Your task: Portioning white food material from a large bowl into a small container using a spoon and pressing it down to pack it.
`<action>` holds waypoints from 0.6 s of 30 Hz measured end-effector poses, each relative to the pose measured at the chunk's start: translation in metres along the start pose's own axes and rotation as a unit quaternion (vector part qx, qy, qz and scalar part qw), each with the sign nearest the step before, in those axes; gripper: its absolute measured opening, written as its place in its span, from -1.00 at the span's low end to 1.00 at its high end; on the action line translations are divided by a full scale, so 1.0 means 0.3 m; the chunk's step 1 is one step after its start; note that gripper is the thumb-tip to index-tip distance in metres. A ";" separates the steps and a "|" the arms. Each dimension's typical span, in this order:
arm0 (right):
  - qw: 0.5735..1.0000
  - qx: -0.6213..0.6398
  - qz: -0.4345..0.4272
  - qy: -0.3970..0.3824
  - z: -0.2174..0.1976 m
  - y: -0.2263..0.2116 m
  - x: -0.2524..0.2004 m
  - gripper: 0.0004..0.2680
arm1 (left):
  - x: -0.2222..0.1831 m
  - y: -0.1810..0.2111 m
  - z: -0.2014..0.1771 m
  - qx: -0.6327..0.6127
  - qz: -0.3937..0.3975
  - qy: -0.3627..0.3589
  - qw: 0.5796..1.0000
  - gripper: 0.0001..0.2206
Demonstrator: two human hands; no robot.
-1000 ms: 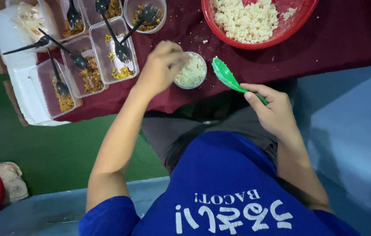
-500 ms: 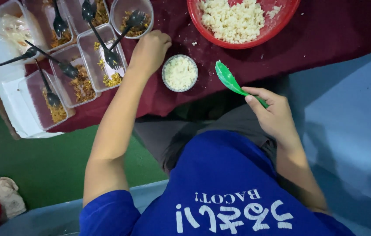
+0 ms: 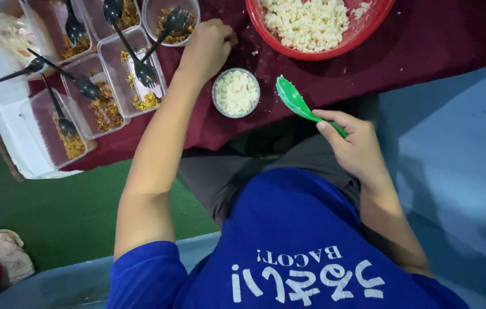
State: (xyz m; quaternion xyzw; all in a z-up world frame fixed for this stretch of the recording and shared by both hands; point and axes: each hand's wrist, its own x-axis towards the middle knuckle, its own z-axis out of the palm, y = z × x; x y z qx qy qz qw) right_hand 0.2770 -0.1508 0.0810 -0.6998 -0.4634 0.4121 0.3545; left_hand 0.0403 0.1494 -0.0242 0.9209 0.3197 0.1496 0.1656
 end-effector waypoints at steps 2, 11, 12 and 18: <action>1.000 0.002 0.009 0.003 -0.001 0.007 -0.003 -0.79 | 0.008 -0.001 0.019 0.017 -0.010 -0.004 1.000 -0.93; 1.000 -0.008 0.010 0.006 -0.007 0.012 0.000 -0.79 | 0.051 0.147 -0.079 -0.085 0.027 -0.117 0.989 -0.91; 1.000 -0.005 0.017 0.004 -0.006 0.010 -0.001 -0.79 | 0.058 0.143 -0.074 -0.081 0.026 -0.129 0.988 -0.90; 1.000 0.006 0.013 0.000 0.005 0.031 0.006 -0.79 | 0.083 0.144 -0.070 -0.078 0.034 -0.143 0.986 -0.92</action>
